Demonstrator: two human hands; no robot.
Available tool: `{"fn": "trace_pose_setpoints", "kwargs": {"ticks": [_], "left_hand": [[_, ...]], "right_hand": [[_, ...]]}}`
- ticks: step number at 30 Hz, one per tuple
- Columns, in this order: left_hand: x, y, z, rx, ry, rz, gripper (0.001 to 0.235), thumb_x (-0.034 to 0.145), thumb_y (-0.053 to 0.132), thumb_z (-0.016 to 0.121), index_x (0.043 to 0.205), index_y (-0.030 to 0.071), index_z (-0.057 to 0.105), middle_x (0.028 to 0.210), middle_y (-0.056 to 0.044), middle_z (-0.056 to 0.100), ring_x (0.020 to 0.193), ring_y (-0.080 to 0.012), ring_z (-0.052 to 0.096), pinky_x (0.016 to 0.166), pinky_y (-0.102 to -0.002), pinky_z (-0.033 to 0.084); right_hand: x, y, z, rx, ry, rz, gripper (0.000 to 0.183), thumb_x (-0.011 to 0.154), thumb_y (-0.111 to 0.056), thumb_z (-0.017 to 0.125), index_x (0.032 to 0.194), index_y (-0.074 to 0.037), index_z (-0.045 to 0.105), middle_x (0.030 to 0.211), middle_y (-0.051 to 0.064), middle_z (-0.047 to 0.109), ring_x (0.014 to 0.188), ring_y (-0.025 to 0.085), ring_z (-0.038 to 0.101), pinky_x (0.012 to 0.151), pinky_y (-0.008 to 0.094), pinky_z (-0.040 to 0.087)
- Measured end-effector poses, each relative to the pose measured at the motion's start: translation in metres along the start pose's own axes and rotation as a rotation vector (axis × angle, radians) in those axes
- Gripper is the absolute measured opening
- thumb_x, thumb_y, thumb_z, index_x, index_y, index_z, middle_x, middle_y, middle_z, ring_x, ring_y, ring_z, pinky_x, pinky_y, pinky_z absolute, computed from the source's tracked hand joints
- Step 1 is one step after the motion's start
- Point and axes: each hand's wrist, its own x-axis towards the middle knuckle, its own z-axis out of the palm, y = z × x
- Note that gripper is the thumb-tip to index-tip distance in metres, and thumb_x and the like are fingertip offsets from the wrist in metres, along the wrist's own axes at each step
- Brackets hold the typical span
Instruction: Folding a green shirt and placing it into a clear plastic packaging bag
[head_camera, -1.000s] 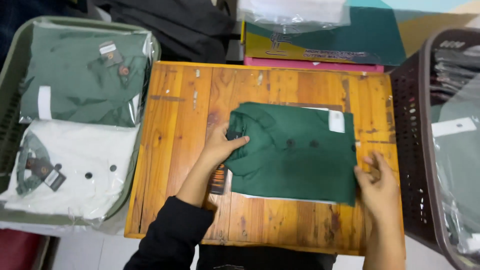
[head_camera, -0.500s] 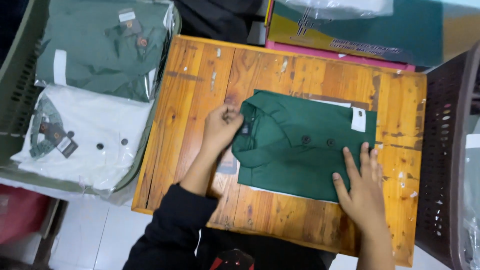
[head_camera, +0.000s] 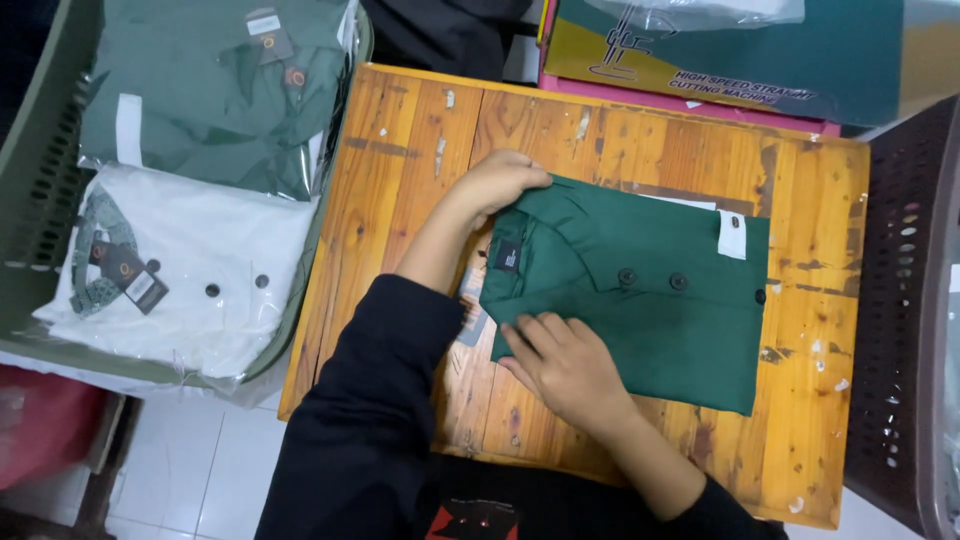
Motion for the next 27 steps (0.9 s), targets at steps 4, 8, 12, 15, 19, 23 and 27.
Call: {"fn": "trace_pose_setpoints", "kwargs": {"ticks": [4, 8, 12, 15, 19, 23, 27], "left_hand": [[-0.035, 0.031, -0.014, -0.307, -0.034, -0.001, 0.029, 0.076, 0.019, 0.078, 0.099, 0.000, 0.076, 0.080, -0.009, 0.070, 0.074, -0.0188, 0.067, 0.058, -0.028, 0.052], [-0.036, 0.045, -0.016, -0.361, 0.075, -0.110, 0.010, 0.076, 0.001, 0.082, 0.086, 0.002, 0.080, 0.069, -0.007, 0.072, 0.057, -0.0101, 0.060, 0.052, -0.021, 0.050], [-0.031, 0.034, -0.017, -0.427, 0.059, -0.094, 0.015, 0.076, -0.003, 0.084, 0.089, 0.000, 0.079, 0.075, -0.010, 0.075, 0.055, -0.0112, 0.061, 0.046, -0.018, 0.046], [-0.028, 0.030, -0.015, -0.457, 0.060, -0.098, 0.018, 0.076, -0.004, 0.083, 0.093, -0.003, 0.078, 0.082, -0.013, 0.078, 0.056, -0.0120, 0.064, 0.049, -0.018, 0.051], [-0.034, 0.040, -0.012, -0.357, 0.089, -0.076, 0.023, 0.080, -0.006, 0.077, 0.102, -0.001, 0.078, 0.088, -0.011, 0.078, 0.067, -0.0105, 0.067, 0.059, -0.018, 0.054], [-0.056, 0.027, 0.002, 0.057, 0.311, 0.246, 0.046, 0.086, 0.013, 0.069, 0.132, 0.015, 0.067, 0.131, 0.000, 0.073, 0.116, -0.0166, 0.070, 0.101, -0.034, 0.054], [-0.124, 0.022, 0.032, 0.578, 0.325, 0.857, 0.059, 0.093, 0.022, 0.060, 0.147, 0.003, 0.049, 0.156, -0.026, 0.045, 0.146, -0.0431, 0.043, 0.121, -0.055, 0.030]], "right_hand": [[-0.005, -0.001, 0.005, -0.037, 0.084, -0.080, 0.018, 0.100, -0.016, 0.057, 0.104, -0.009, 0.073, 0.096, 0.006, 0.060, 0.083, 0.023, 0.059, 0.060, 0.036, 0.039], [0.015, -0.010, -0.042, 0.053, 0.130, -0.136, 0.013, 0.101, 0.000, 0.059, 0.095, 0.001, 0.071, 0.096, 0.015, 0.068, 0.080, 0.025, 0.062, 0.064, 0.034, 0.045], [-0.002, -0.005, -0.039, 0.069, 0.077, -0.181, 0.006, 0.098, 0.000, 0.065, 0.094, -0.001, 0.069, 0.097, 0.015, 0.069, 0.076, 0.023, 0.060, 0.061, 0.033, 0.044], [-0.007, -0.003, -0.035, 0.045, 0.059, -0.223, 0.006, 0.099, -0.001, 0.064, 0.097, -0.001, 0.069, 0.098, 0.015, 0.070, 0.077, 0.023, 0.061, 0.062, 0.033, 0.045], [-0.004, -0.007, -0.031, 0.163, 0.033, -0.313, 0.014, 0.103, -0.001, 0.059, 0.114, 0.003, 0.067, 0.103, 0.015, 0.067, 0.082, 0.023, 0.062, 0.072, 0.033, 0.051], [0.002, -0.006, -0.057, 0.264, 0.114, -0.323, 0.005, 0.101, -0.001, 0.065, 0.103, -0.003, 0.070, 0.107, 0.013, 0.070, 0.086, 0.023, 0.065, 0.076, 0.036, 0.054], [-0.032, 0.052, -0.063, 0.211, 0.259, 0.100, 0.026, 0.100, -0.024, 0.055, 0.117, -0.009, 0.067, 0.116, 0.015, 0.071, 0.105, 0.038, 0.067, 0.082, 0.052, 0.054]]}}
